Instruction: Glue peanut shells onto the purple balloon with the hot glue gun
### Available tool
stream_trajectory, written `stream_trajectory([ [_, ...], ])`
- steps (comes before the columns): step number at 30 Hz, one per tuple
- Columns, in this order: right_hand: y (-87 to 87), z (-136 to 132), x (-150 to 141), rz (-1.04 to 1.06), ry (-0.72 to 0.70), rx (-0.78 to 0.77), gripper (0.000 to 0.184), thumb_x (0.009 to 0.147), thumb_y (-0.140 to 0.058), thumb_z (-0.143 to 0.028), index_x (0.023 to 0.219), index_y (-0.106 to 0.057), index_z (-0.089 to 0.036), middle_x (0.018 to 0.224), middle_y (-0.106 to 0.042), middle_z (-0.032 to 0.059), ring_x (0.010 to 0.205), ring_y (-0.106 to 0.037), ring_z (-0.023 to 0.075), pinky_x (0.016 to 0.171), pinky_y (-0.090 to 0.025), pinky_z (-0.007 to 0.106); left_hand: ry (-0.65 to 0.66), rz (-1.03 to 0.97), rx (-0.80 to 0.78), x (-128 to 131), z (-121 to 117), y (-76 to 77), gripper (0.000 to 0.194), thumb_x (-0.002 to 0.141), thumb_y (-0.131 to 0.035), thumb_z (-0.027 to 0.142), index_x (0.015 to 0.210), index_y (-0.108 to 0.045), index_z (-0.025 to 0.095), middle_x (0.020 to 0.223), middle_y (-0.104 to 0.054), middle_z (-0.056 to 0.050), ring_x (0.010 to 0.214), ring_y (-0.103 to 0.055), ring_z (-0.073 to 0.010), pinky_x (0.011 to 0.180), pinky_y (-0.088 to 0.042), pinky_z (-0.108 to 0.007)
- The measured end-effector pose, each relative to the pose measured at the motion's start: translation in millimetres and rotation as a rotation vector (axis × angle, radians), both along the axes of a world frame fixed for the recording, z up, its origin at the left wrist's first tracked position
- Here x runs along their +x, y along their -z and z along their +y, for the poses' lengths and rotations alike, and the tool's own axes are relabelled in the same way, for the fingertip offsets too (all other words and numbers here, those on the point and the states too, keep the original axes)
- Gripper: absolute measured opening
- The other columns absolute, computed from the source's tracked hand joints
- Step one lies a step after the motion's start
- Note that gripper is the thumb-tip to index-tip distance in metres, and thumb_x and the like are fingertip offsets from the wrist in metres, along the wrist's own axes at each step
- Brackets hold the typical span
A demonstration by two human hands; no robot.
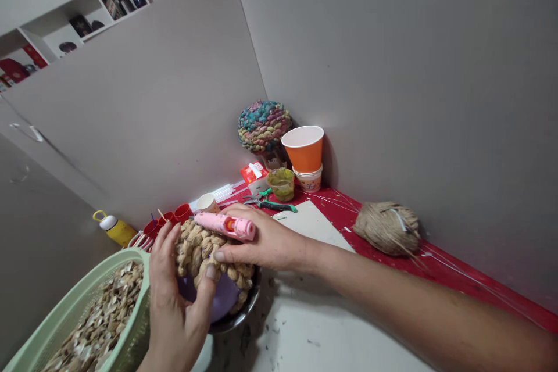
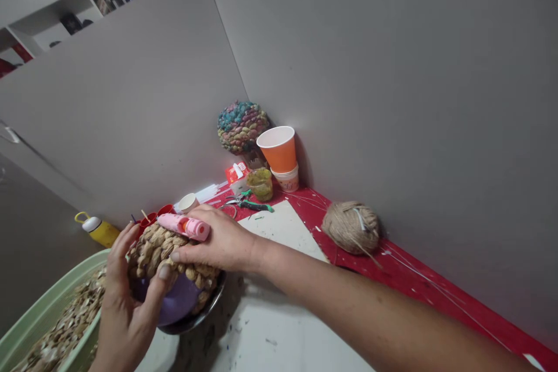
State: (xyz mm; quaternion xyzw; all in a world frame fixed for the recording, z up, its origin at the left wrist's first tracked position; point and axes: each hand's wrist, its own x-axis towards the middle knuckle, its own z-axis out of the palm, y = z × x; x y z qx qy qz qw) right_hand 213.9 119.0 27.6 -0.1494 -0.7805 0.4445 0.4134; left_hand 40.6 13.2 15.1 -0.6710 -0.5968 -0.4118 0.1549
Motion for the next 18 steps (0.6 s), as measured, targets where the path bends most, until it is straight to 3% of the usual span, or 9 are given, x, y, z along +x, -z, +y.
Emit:
stream_trajectory([
  [4,1.1,0.0,-1.8,0.0,0.001,-0.005,0.022,0.072,-0.079,-0.016,0.087,-0.063,-0.017,0.093,-0.063,0.0031,0.097,-0.059,0.0235,0.086,-0.046,0.034,0.016,-0.052,-0.039,-2.6,-1.1,2.7,0.064,0.085,-0.063,0.031,0.144,-0.038,0.029,0.147,-0.046,-0.009,0.133,-0.045,-0.0322,0.112,-0.034,-0.055],
  [9,2.0,-0.1,-2.3,0.007,-0.036,-0.062,0.036,0.073,-0.078,-0.015,0.107,-0.065,-0.018,0.103,-0.066,0.0038,0.101,-0.06,0.0229,0.088,-0.046,0.033,0.024,-0.075,-0.034,-2.8,-2.4,2.7,0.064,0.085,-0.064,0.032,0.144,-0.04,0.031,0.147,-0.047,-0.008,0.133,-0.046,-0.0324,0.111,-0.035,-0.056],
  [13,1.1,-0.4,-0.6,-0.003,-0.024,-0.057,0.039,0.074,-0.078,-0.018,0.111,-0.066,-0.018,0.105,-0.066,0.0044,0.101,-0.06,0.0235,0.087,-0.046,0.033,0.033,-0.134,-0.048,-3.7,-4.1,1.0,0.056,0.089,-0.057,0.035,0.143,-0.041,0.03,0.145,-0.05,-0.009,0.131,-0.048,-0.0321,0.109,-0.037,-0.055],
  [18,2.1,-0.1,-1.4,-0.005,0.028,-0.016,0.022,0.074,-0.078,-0.021,0.092,-0.065,-0.017,0.095,-0.064,0.0029,0.095,-0.06,0.0222,0.082,-0.046,0.032,0.009,-0.108,-0.019,-0.5,-3.0,0.9,0.059,0.085,-0.062,0.036,0.141,-0.044,0.029,0.142,-0.052,-0.009,0.128,-0.05,-0.0319,0.108,-0.04,-0.053],
])
